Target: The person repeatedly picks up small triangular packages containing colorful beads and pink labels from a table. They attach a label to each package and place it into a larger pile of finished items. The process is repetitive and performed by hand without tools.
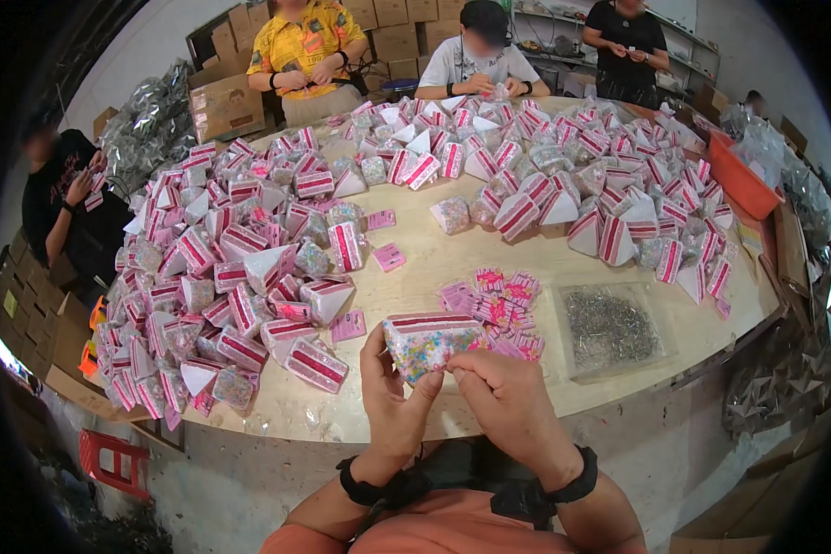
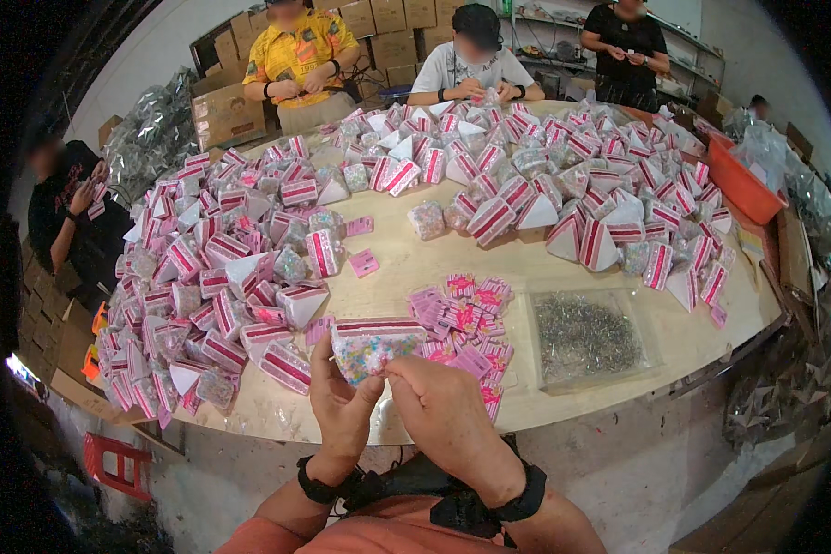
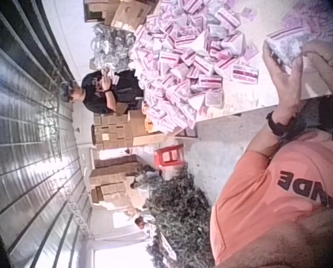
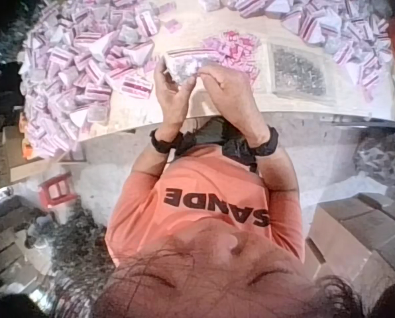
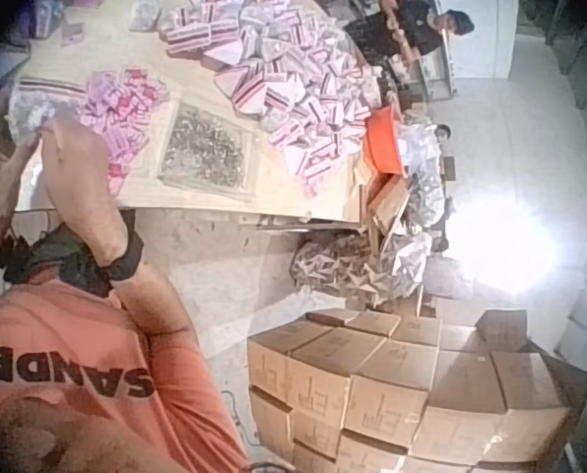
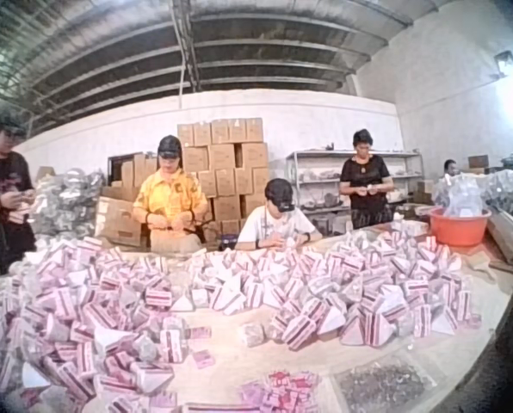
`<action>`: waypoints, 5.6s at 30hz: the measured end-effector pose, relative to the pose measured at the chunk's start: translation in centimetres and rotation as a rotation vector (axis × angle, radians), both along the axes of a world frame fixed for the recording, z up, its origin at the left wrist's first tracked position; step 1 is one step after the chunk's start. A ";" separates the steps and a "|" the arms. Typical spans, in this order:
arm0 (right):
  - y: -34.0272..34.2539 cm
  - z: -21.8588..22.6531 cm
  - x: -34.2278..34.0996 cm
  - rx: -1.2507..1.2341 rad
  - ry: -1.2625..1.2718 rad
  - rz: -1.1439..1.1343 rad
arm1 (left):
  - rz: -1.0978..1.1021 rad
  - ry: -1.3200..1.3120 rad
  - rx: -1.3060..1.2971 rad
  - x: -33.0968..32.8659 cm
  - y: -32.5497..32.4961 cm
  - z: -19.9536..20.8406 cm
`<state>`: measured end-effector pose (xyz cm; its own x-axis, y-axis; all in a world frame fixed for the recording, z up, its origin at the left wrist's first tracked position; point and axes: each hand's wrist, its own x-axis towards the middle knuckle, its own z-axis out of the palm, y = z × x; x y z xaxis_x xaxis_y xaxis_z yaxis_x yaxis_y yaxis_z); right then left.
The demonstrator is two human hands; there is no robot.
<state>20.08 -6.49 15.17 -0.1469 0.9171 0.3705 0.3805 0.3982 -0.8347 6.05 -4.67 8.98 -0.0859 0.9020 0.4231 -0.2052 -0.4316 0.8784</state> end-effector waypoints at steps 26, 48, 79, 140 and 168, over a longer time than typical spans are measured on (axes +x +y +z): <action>0.5 -1.0 -0.6 0.050 0.007 -0.010 | -0.027 -0.058 -0.085 -0.4 0.2 -0.4; 0.1 -0.6 -0.7 0.022 -0.022 -0.052 | 0.015 0.005 -0.017 -0.4 0.2 -0.8; 0.2 -1.1 -0.5 0.004 0.054 -0.056 | 0.060 0.060 0.047 -0.2 0.2 -1.2; 1.3 -3.9 4.6 -0.323 0.454 -0.125 | 0.443 0.486 0.070 -19.6 13.6 8.9; 4.6 -9.0 19.6 -0.113 -0.757 -0.460 | -0.228 1.174 0.266 -4.8 3.7 -0.7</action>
